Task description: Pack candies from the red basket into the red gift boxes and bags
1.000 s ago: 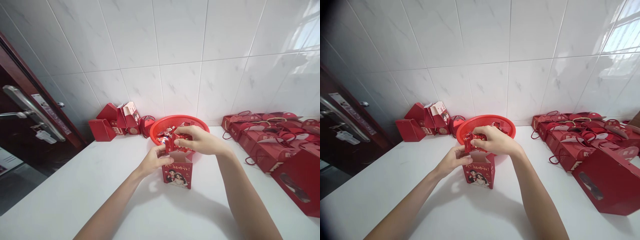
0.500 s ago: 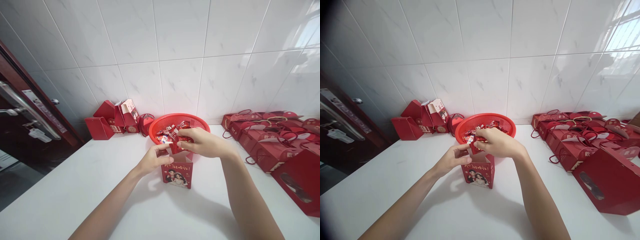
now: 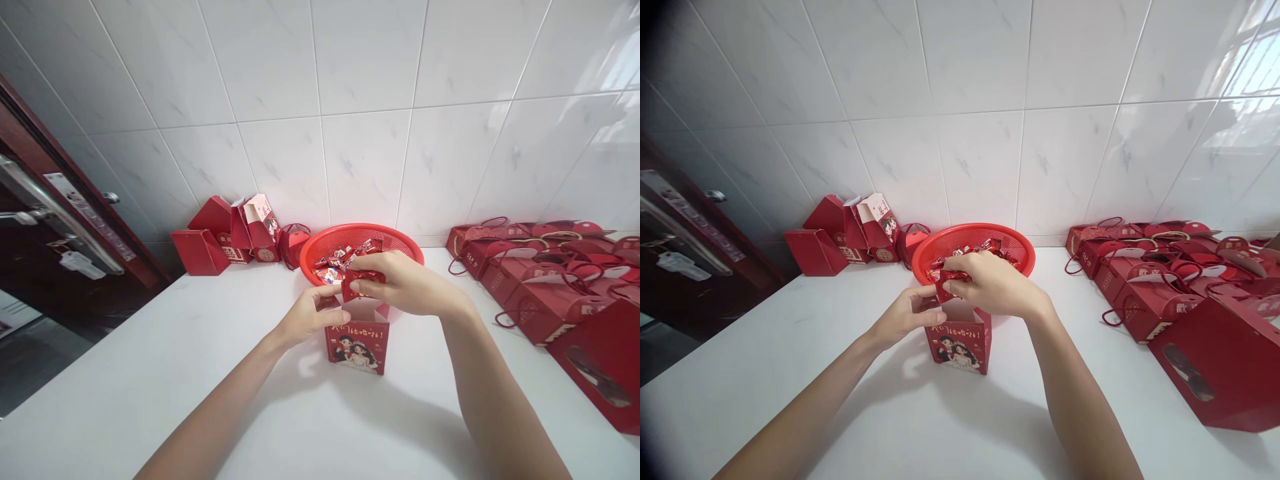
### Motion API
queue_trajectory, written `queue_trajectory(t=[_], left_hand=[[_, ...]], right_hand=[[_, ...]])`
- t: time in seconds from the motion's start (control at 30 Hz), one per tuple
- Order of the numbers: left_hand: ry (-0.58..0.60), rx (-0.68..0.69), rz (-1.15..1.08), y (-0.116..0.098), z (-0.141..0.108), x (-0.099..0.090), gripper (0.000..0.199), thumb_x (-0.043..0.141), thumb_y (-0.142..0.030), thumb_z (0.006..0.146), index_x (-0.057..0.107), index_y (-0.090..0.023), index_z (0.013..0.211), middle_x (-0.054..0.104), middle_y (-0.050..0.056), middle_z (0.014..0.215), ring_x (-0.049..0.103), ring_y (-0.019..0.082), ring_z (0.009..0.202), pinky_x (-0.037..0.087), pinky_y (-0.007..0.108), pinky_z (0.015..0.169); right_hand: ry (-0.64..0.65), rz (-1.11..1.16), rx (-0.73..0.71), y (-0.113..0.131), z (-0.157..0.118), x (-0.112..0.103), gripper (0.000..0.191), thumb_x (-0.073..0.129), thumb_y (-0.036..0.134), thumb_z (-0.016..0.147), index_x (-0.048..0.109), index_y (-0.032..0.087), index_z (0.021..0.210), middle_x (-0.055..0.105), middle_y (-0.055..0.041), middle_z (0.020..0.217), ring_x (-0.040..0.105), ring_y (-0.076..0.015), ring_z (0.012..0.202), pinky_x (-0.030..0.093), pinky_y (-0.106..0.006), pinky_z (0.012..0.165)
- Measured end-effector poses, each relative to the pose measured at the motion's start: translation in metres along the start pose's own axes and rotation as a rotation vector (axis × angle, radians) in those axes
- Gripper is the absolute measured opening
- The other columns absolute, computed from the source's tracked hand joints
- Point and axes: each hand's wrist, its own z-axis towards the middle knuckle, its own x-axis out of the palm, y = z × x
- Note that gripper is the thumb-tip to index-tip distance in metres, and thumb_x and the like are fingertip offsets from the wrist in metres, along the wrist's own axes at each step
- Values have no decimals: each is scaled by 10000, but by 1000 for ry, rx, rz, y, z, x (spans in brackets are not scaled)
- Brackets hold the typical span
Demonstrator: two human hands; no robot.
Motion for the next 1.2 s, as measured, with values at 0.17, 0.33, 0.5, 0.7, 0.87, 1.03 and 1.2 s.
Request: queue_trajectory(t=[0.17,0.33,0.5,0.7,0.87,1.03,1.2], left_hand=[[-57,-7,29,0,0,0,557,853,-356,670,739,-160,1179,742,104,1142,675,287,1004,522,425,936],[7,-1,-5,0,0,0,569,822,-348,708,715,-174,1239,740,104,1163,663,309,1074,521,423,941],[-30,-6,45,2,0,-2,579,818,-331,697,710,-167,1242,748,88,1124,666,273,1010,515,381,905],[-9,-6,38,4,0,-2,507,818,-368,708,750,-162,1166,770,95,1006,685,281,940,541,390,841],[-49,-3,53,5,0,-3,619,825,-311,692,691,-194,1285,703,110,1264,664,296,1053,528,405,908],[-37,-26,25,6,0,-3,602,809,-309,716,684,-194,1294,742,98,1176,680,286,1025,539,400,896],[-91,-38,2,11,1,-3,574,832,-333,696,712,-197,1241,710,92,1259,664,297,1103,537,401,936]], right_hand=[[22,-53,25,-6,0,3,150,485,142,898,518,206,767,521,35,646,400,-107,557,241,-282,540],[-32,-69,32,-3,2,3,247,483,166,917,449,195,675,482,33,622,358,-99,545,212,-294,544],[-83,-26,35,1,3,4,248,512,191,918,473,192,673,474,35,623,360,-99,559,201,-296,541],[-50,-42,43,0,4,7,171,530,179,917,574,186,752,589,3,717,434,-103,585,249,-274,548],[-68,-38,58,0,4,7,138,528,192,928,656,183,878,666,-39,825,549,-139,686,310,-262,573],[-112,39,-5,-1,1,3,141,553,232,928,686,194,898,694,-47,843,591,-157,718,381,-269,600],[-226,159,-69,1,-8,-9,158,572,295,929,689,201,881,717,-49,898,636,-184,803,484,-299,690]])
